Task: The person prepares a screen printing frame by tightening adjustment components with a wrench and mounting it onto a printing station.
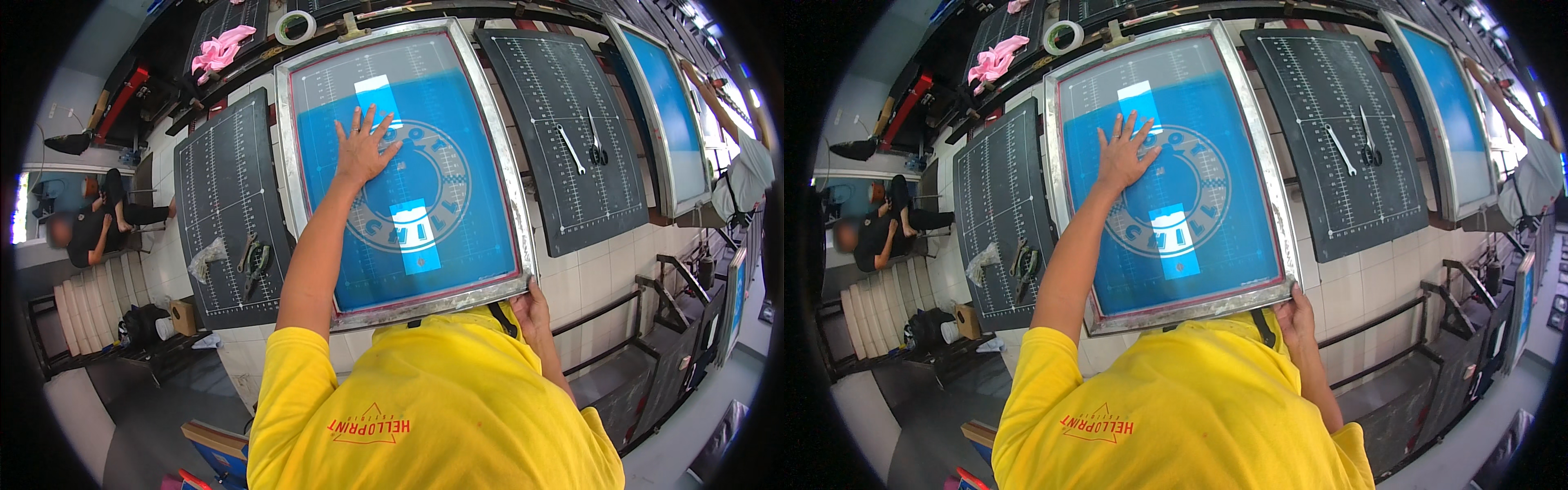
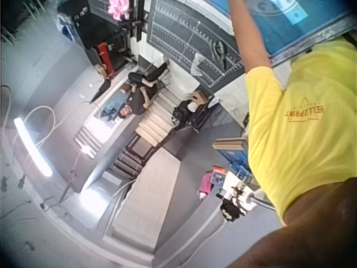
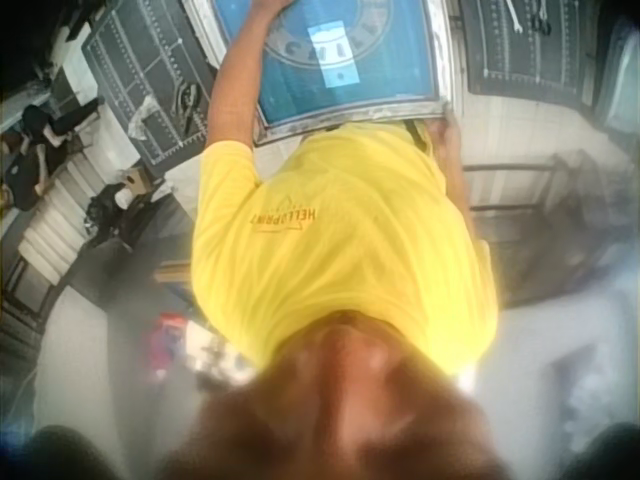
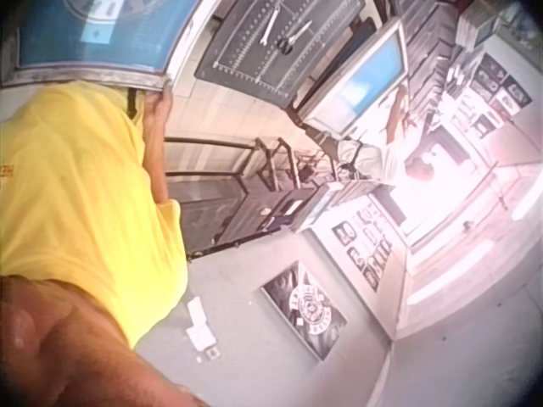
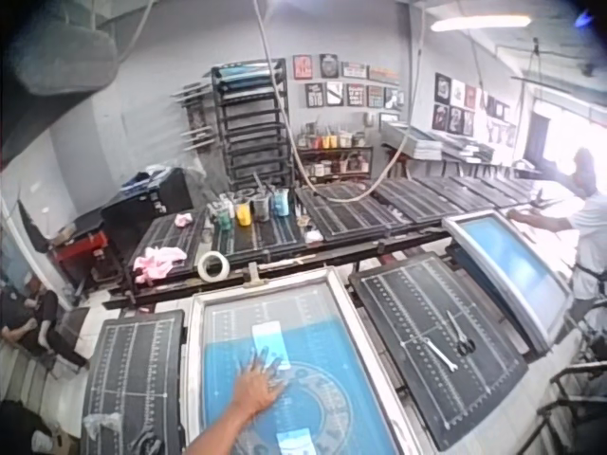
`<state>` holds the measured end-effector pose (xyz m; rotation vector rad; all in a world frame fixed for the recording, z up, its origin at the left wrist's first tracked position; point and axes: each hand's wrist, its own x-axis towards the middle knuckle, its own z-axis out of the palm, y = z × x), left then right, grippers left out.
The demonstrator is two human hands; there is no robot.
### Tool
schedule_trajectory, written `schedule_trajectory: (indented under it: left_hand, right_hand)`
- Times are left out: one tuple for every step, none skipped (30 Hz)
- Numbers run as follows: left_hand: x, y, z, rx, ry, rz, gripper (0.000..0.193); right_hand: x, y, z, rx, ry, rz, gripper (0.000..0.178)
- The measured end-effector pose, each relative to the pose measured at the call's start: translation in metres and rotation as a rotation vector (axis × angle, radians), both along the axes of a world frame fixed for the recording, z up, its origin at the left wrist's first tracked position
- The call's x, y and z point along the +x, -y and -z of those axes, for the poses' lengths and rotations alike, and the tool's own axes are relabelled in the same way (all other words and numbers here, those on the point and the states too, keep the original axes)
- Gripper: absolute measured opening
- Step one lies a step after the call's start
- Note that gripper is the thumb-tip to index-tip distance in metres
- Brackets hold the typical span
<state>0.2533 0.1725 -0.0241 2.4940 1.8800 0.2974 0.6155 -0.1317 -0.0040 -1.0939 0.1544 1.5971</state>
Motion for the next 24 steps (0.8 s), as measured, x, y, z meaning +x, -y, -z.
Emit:
schedule_trajectory:
  left_hand:
    - [-0.0005, 0.0000, -0.0001, 0.000, 0.000, -0.002, 0.063]
    - [-0.0005, 0.0001, 0.0001, 0.000, 0.002, -0.004, 0.063]
    - [-0.0005, 0.0004, 0.0004, 0.000, 0.004, -0.006, 0.062]
    - [-0.0007, 0.0007, 0.0007, -0.001, 0.005, -0.005, 0.062]
    - [-0.0006, 0.0008, 0.0000, -0.001, 0.007, -0.004, 0.062]
    - [-0.0005, 0.0009, -0.0006, -0.001, 0.009, -0.003, 0.062]
    - [-0.0003, 0.0007, -0.0013, 0.004, 0.012, -0.001, 0.062]
    - [-0.0003, 0.0010, -0.0006, 0.007, 0.015, 0.001, 0.062]
    - [-0.0002, 0.0011, 0.0000, 0.010, 0.018, 0.002, 0.062]
    - [-0.0004, 0.0009, 0.0005, 0.015, 0.012, 0.000, 0.062]
    - [-0.0009, 0.0002, 0.0011, 0.020, 0.006, -0.001, 0.062]
    - [-0.0013, 0.0000, 0.0018, 0.025, -0.001, -0.003, 0.062]
    - [-0.0017, 0.0002, 0.0027, 0.025, -0.002, -0.001, 0.062]
    - [-0.0017, 0.0002, 0.0022, 0.024, -0.004, 0.001, 0.062]
    - [-0.0016, 0.0001, 0.0018, 0.024, -0.006, 0.003, 0.062]
    - [-0.0013, 0.0001, 0.0015, 0.026, -0.001, 0.005, 0.062]
    - [-0.0014, 0.0004, 0.0015, 0.028, 0.005, 0.007, 0.062]
    - [-0.0015, 0.0006, 0.0015, 0.030, 0.010, 0.008, 0.062]
    - [-0.0014, 0.0005, 0.0015, 0.029, 0.009, 0.006, 0.062]
    - [-0.0011, 0.0004, 0.0017, 0.027, 0.009, 0.005, 0.062]
    - [-0.0010, 0.0003, 0.0019, 0.025, 0.008, 0.004, 0.062]
    - [-0.0013, 0.0003, 0.0020, 0.026, 0.007, 0.004, 0.062]
    - [-0.0017, 0.0002, 0.0024, 0.027, 0.007, 0.004, 0.062]
    - [-0.0019, 0.0002, 0.0029, 0.028, 0.007, 0.005, 0.062]
  right_hand:
    - [-0.0036, -0.0008, -0.0013, 0.001, 0.014, 0.012, 0.035]
    - [-0.0059, -0.0016, -0.0037, 0.002, 0.030, 0.025, 0.037]
    - [-0.0054, -0.0014, -0.0034, -0.004, 0.049, 0.015, 0.036]
    - [-0.0042, -0.0011, -0.0029, -0.011, 0.069, 0.004, 0.036]
    - [-0.0031, -0.0009, -0.0025, -0.017, 0.089, -0.006, 0.035]
    - [-0.0020, -0.0008, -0.0028, -0.025, 0.104, -0.019, 0.035]
    - [-0.0010, -0.0009, -0.0034, -0.033, 0.119, -0.031, 0.034]
    - [-0.0006, -0.0008, -0.0046, -0.042, 0.134, -0.044, 0.034]
    - [-0.0014, -0.0014, -0.0053, -0.053, 0.144, -0.029, 0.034]
    - [-0.0031, -0.0029, -0.0059, -0.063, 0.154, -0.015, 0.033]
    - [-0.0041, -0.0038, -0.0066, -0.074, 0.163, 0.000, 0.033]
    - [-0.0035, -0.0038, -0.0072, -0.074, 0.163, -0.014, 0.033]
    - [-0.0027, -0.0038, -0.0076, -0.074, 0.163, -0.029, 0.033]
    - [-0.0022, -0.0038, -0.0079, -0.075, 0.162, -0.042, 0.033]
    - [-0.0019, -0.0039, -0.0083, -0.081, 0.166, -0.044, 0.033]
    - [-0.0017, -0.0041, -0.0087, -0.086, 0.170, -0.046, 0.033]
    - [-0.0017, -0.0040, -0.0087, -0.091, 0.174, -0.048, 0.033]
    - [-0.0017, -0.0039, -0.0082, -0.094, 0.183, -0.047, 0.034]
    - [-0.0017, -0.0040, -0.0074, -0.098, 0.193, -0.046, 0.035]
    - [-0.0017, -0.0036, -0.0065, -0.102, 0.202, -0.044, 0.035]
    - [-0.0013, -0.0034, -0.0056, -0.103, 0.203, -0.050, 0.036]
    - [-0.0004, -0.0033, -0.0047, -0.105, 0.204, -0.056, 0.037]
    - [0.0009, -0.0027, -0.0037, -0.107, 0.205, -0.062, 0.037]
    - [0.0028, -0.0014, -0.0003, -0.104, 0.188, -0.056, 0.038]
